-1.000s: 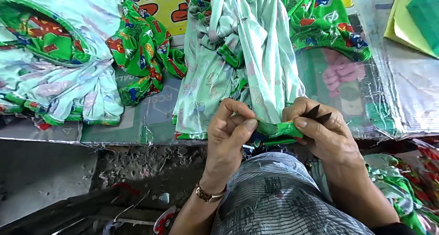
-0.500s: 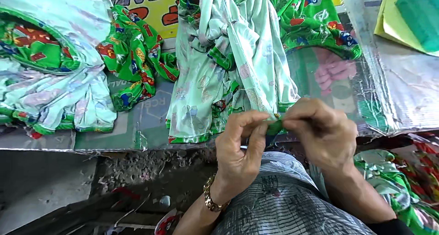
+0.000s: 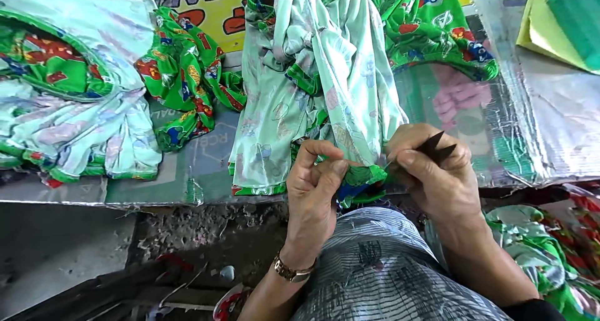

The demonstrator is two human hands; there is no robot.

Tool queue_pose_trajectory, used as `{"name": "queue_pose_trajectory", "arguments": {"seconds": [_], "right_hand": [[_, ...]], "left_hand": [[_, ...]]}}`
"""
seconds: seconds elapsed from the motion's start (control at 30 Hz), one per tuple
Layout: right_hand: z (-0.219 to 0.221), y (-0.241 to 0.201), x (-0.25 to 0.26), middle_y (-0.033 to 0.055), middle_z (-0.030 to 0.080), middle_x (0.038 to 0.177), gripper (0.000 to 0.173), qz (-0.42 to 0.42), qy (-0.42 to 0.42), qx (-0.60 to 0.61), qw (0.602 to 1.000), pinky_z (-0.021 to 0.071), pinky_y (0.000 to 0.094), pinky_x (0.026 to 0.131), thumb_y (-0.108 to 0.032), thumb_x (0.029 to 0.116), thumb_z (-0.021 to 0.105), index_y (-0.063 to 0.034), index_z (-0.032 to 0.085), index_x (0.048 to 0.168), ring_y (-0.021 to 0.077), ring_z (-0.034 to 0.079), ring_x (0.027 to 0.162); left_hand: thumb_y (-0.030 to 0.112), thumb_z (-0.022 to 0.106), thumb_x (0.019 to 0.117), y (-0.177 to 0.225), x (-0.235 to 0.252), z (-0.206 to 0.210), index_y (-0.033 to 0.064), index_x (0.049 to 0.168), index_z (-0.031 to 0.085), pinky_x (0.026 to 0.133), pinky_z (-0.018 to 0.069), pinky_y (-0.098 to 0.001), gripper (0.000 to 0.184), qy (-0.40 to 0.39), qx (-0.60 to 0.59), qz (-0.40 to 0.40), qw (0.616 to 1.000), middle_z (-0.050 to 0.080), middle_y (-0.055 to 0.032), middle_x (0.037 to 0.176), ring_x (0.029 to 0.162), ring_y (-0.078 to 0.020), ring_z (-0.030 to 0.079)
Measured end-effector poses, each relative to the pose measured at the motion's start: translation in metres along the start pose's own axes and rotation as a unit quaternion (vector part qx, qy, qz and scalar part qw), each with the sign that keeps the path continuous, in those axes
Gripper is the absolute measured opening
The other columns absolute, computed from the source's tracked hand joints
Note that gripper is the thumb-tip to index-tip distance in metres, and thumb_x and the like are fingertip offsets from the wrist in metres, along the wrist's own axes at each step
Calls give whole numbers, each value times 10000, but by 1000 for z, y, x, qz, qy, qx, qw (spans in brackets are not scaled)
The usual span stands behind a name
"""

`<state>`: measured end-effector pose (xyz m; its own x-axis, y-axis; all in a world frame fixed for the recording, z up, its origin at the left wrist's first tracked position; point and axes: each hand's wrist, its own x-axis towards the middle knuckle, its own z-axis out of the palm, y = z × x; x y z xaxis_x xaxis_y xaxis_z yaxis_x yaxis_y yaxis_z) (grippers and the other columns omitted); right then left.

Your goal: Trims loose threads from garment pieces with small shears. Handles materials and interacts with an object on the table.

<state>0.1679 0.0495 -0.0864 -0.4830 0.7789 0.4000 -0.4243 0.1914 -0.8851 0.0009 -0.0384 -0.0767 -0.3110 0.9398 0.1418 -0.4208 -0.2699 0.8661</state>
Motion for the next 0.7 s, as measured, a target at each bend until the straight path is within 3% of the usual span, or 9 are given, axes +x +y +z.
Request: {"name": "queue_pose_trajectory", "arguments": {"seconds": [0.17,0.27,0.33,0.43,0.5,0.57,0.63,0.67,0.7], "right_hand": [[-2,-3,-6,-86,507,764,196,-36,-12,-57,998,376,111,503,-216,1048,540,-153,590,869,-44,446,599],[1,-10,-7,-75,512,744,187,-49,-24,-41,998,384,117,516,-188,1044,547,-130,589,872,-38,457,604],[2,-16,-6,-72,523,745,169,-47,-26,-49,997,390,112,520,-166,1030,563,-117,600,872,-39,468,608],[4,-23,-1,-63,526,753,148,-53,-35,-113,992,409,104,542,-118,999,575,-89,603,857,-38,486,633],[5,-26,2,-56,523,750,154,-60,-44,-142,987,413,106,553,-102,990,575,-76,599,840,-35,493,645],[5,-28,4,-56,519,750,159,-65,-53,-168,982,409,102,560,-93,989,574,-70,596,833,-38,493,653],[1,-32,4,-56,535,761,101,-63,-63,-238,967,408,93,556,-86,954,599,-67,613,856,-43,497,659],[-1,-35,3,-65,547,776,54,-55,-75,-298,950,409,88,544,-128,939,620,-81,615,913,-52,498,655],[-4,-37,2,-88,564,791,137,-42,-87,-363,927,415,91,536,-219,936,634,-107,598,1008,-68,506,651]], "left_hand": [[94,609,1011,-2,-1,1,170,1136,657,777,610,-262,154,18,9,1,1000,731,-28,871,807,-88,726],[101,569,1040,-4,0,-1,155,1118,654,778,598,-234,127,-21,142,76,987,706,24,940,849,-54,696],[103,550,1045,-2,0,-1,113,1098,672,771,562,-187,133,-70,313,173,931,694,37,979,861,-13,655],[204,652,991,0,-2,2,128,1061,712,865,438,-306,120,-103,499,279,814,742,31,987,875,-39,641],[205,673,991,-1,-3,3,137,995,722,894,396,-384,85,-108,559,306,763,763,10,956,843,-63,660],[155,650,998,1,0,2,117,976,705,905,407,-376,70,-106,564,300,762,758,9,920,813,-57,651],[158,635,1014,7,6,-1,91,991,693,878,431,-329,91,-106,529,268,798,739,16,895,799,-50,623],[167,625,1024,11,9,-2,83,1003,685,851,462,-302,106,-107,511,251,815,730,21,896,800,-41,628],[169,615,1031,14,12,-2,73,1009,677,804,482,-269,116,-108,495,239,828,715,21,895,794,-35,622]]}}
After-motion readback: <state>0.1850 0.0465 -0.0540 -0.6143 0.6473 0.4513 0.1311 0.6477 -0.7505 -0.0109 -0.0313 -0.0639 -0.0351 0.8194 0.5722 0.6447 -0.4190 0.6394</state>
